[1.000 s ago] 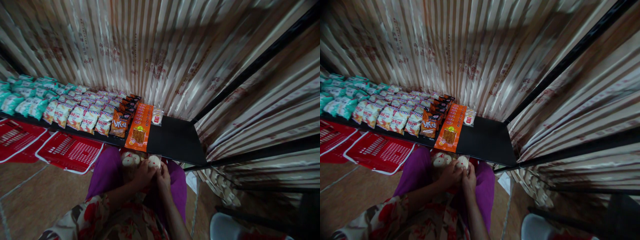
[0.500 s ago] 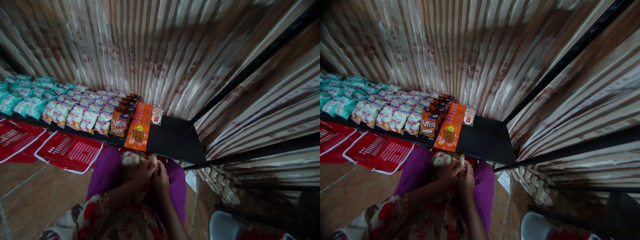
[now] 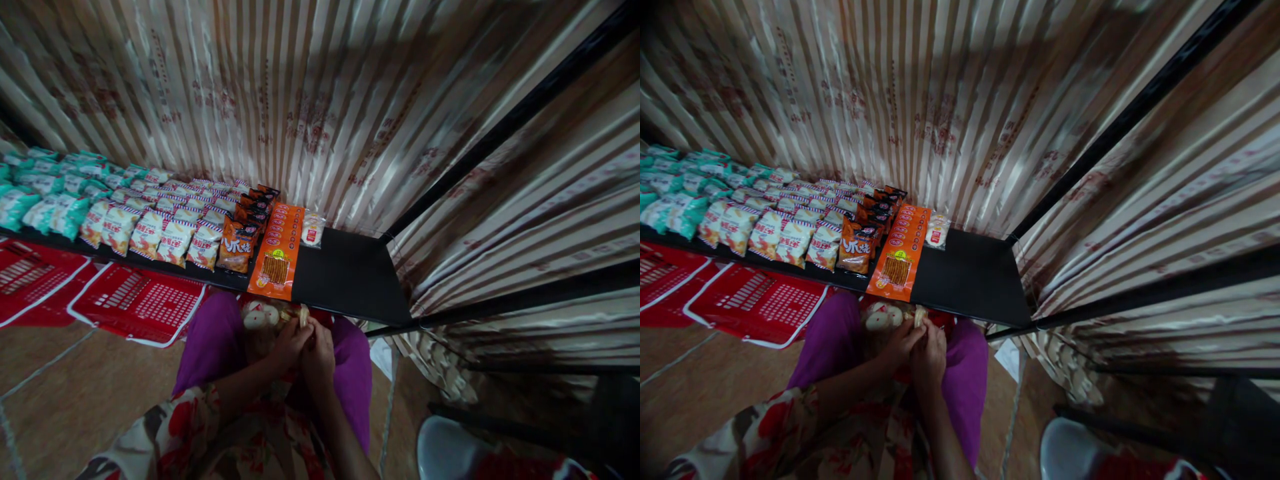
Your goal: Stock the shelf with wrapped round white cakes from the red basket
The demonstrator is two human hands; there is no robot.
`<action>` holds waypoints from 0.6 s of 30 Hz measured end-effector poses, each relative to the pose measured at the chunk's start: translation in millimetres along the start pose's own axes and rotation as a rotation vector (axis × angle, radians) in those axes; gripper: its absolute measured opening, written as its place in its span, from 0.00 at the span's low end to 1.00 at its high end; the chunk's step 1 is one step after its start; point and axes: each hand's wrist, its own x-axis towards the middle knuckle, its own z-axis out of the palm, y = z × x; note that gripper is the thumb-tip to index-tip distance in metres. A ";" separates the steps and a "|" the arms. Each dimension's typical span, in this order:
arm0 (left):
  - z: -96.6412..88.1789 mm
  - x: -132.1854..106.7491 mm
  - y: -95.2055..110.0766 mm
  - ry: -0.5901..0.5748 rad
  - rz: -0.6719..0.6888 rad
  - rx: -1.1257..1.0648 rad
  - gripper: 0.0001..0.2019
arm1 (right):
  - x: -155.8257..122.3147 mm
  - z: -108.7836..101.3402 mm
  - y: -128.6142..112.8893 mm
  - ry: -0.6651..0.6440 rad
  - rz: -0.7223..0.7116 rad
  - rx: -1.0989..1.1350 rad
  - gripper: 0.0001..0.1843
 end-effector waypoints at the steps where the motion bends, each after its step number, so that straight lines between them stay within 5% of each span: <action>1: 0.2 -0.1 0.2 0.005 -0.007 0.001 0.11 | -0.8 1.0 0.5 0.018 -0.038 -0.011 0.18; 18: 1.3 9.9 -5.7 0.023 -0.046 -0.167 0.10 | -5.4 4.3 2.9 0.082 -0.288 -0.173 0.22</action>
